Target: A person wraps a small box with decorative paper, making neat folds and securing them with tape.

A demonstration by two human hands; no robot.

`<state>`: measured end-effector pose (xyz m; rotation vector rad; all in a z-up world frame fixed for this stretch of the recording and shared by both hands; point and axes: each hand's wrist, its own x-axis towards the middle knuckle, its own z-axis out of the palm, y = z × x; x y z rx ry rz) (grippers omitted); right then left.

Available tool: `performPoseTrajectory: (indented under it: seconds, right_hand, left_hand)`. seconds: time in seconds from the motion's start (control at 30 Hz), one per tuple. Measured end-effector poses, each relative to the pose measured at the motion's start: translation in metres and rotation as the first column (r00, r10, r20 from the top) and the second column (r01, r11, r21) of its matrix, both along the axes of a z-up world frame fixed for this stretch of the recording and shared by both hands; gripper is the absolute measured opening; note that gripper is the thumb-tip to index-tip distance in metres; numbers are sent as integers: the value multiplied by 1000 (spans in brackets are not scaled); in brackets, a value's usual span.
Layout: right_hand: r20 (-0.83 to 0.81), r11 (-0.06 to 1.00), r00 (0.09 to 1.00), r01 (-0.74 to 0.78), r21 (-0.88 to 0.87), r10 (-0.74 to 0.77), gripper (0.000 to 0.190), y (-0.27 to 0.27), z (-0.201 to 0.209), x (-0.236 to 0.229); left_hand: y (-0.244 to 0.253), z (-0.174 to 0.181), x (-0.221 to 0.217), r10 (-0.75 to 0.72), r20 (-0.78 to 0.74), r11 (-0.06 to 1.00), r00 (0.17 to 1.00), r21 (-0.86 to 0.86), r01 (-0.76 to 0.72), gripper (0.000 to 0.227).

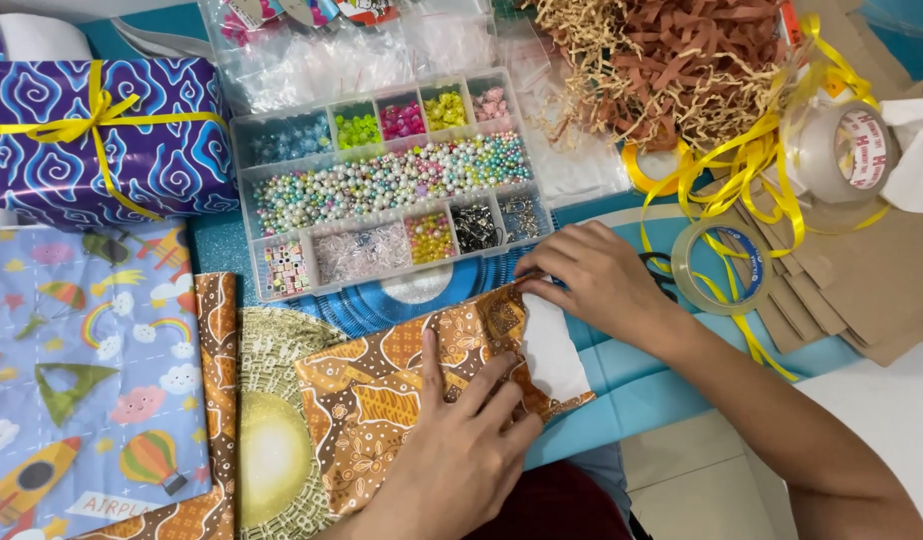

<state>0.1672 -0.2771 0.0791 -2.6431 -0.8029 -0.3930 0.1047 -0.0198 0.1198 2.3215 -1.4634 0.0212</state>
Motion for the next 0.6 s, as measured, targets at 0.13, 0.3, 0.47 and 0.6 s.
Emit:
performPoseTrajectory:
  seconds: [0.13, 0.3, 0.47, 0.6]
  right_hand:
    - [115, 996, 992, 56, -71, -48, 20, 7, 26, -24]
    - [-328, 949, 927, -78, 307, 182, 41, 7, 17, -87]
    - [-244, 929, 964, -5, 370, 102, 11, 17, -21, -119]
    - [-209, 932, 977, 43, 361, 36, 5, 21, -26, -130]
  left_hand:
    - [0, 0, -2, 15, 30, 999, 999, 41, -16, 21]
    - [2, 0, -1, 16, 17, 1000, 1000, -5, -16, 20]
    - [6, 3, -3, 44, 4, 991, 999, -127, -43, 10]
    - [6, 8, -4, 110, 139, 994, 984, -33, -106, 17]
